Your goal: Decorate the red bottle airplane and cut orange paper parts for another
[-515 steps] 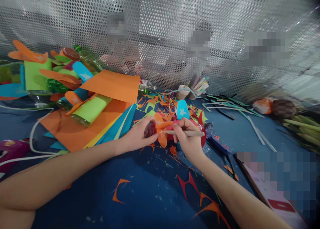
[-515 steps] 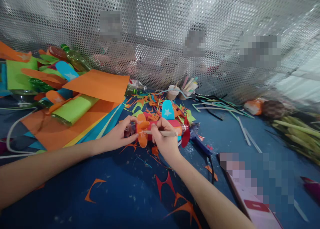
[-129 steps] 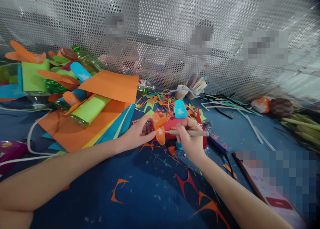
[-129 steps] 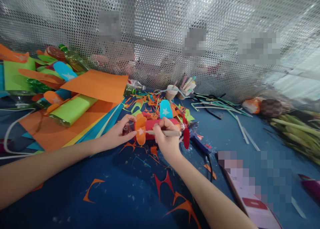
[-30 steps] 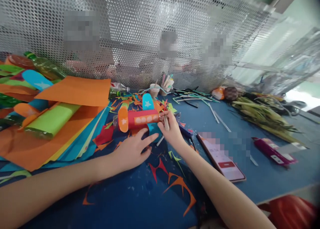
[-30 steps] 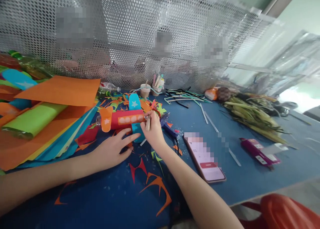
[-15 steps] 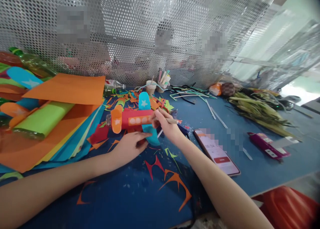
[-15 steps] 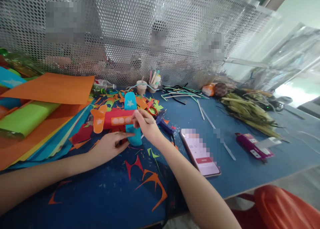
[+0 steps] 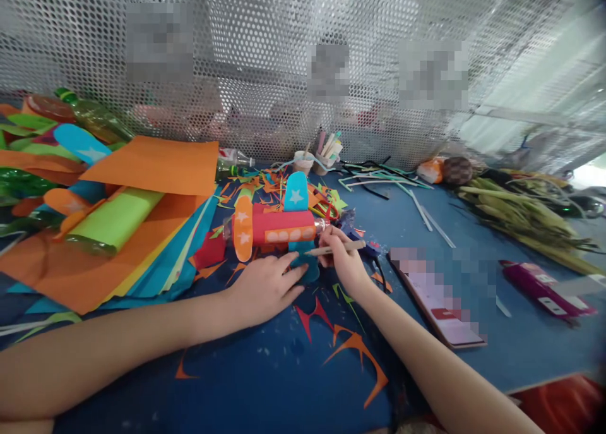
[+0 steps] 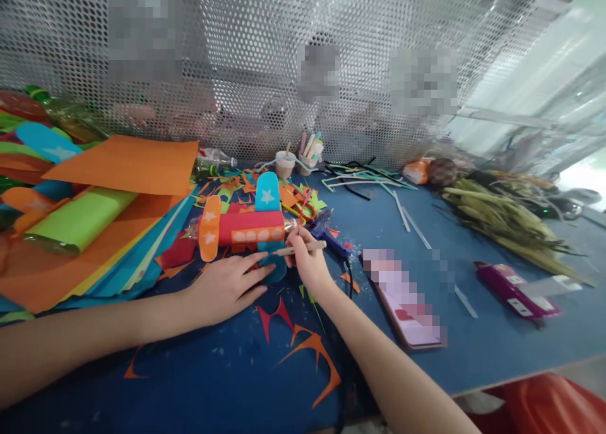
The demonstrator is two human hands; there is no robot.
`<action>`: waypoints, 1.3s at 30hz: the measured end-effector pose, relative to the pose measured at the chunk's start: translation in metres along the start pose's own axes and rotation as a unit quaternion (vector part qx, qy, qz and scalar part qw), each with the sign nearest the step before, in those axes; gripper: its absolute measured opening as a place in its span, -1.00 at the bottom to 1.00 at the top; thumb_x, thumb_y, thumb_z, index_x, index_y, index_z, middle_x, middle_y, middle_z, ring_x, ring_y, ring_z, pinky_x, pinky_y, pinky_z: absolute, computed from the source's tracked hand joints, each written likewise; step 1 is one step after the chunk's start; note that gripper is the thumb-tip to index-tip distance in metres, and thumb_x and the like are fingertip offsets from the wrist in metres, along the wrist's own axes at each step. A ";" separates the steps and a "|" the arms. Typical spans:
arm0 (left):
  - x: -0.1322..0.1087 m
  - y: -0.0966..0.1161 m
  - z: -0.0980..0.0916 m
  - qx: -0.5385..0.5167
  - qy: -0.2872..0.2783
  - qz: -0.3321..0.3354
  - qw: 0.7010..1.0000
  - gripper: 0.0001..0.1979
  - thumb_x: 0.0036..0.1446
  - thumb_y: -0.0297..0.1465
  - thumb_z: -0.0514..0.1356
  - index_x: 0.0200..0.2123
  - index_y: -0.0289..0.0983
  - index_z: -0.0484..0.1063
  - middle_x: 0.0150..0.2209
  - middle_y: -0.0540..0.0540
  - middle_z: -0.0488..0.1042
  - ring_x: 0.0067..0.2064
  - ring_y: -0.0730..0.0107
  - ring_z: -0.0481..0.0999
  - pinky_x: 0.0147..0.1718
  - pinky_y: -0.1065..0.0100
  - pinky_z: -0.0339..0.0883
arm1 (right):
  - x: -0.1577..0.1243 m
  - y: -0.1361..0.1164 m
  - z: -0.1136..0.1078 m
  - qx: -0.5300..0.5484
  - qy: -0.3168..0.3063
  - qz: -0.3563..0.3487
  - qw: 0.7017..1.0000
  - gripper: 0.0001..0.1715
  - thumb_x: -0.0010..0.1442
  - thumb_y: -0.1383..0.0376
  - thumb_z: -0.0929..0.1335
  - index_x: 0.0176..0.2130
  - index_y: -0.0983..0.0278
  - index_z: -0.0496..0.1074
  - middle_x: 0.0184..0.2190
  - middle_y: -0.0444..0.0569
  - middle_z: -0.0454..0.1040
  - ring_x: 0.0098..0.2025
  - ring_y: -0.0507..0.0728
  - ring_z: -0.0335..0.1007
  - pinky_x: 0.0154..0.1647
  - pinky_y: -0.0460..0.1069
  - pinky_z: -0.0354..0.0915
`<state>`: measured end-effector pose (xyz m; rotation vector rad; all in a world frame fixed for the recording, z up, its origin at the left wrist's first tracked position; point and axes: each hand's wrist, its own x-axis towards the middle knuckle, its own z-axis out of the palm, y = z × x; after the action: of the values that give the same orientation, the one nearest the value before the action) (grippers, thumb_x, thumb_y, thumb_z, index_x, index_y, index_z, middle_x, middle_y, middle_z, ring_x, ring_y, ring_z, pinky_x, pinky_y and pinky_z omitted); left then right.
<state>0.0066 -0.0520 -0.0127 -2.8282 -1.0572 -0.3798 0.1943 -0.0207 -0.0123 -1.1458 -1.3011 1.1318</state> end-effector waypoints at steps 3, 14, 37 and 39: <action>-0.007 0.002 -0.003 -0.012 -0.011 0.001 1.000 -0.48 0.28 -0.11 -0.09 0.10 -0.33 0.34 0.14 -0.27 0.32 -0.19 0.14 0.45 -0.23 0.11 0.41 | -0.002 0.007 0.004 -0.023 0.013 -0.033 0.999 -0.71 0.17 0.18 0.29 -0.50 0.20 0.14 -0.75 -0.30 0.14 -0.69 -0.04 0.04 -0.63 -0.10 0.00; -0.012 -0.003 0.000 -0.026 -0.017 -0.009 0.999 -0.43 0.27 -0.06 -0.14 0.17 -0.25 0.28 0.13 -0.33 0.31 -0.12 0.04 0.37 -0.16 0.03 0.35 | 0.006 0.008 -0.007 0.068 -0.018 0.062 0.996 -0.54 0.20 -0.06 0.11 -0.46 0.20 0.25 -0.67 -0.15 0.35 -0.66 0.04 0.19 -0.65 -0.08 0.09; -0.012 -0.004 0.004 -0.022 -0.004 -0.030 0.999 -0.45 0.27 -0.09 -0.11 0.12 -0.30 0.34 0.18 -0.35 0.25 -0.05 -0.03 0.39 -0.17 0.01 0.36 | 0.010 0.004 -0.021 -0.241 0.062 -0.027 0.968 -0.34 0.25 -0.17 -0.02 -0.57 0.14 0.21 -0.62 -0.08 0.29 -0.47 0.17 0.21 -0.37 0.06 0.10; -0.012 -0.004 0.005 -0.024 0.000 -0.030 0.999 -0.46 0.27 -0.09 -0.10 0.12 -0.29 0.34 0.18 -0.35 0.25 -0.06 -0.03 0.40 -0.16 0.01 0.35 | 0.013 0.006 -0.023 -0.243 0.070 -0.042 0.966 -0.33 0.23 -0.19 -0.01 -0.58 0.14 0.21 -0.62 -0.07 0.29 -0.47 0.17 0.21 -0.38 0.05 0.11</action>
<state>-0.0039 -0.0559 -0.0210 -2.8421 -1.1513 -0.4156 0.2175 -0.0067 -0.0162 -1.4806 -1.5454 0.6676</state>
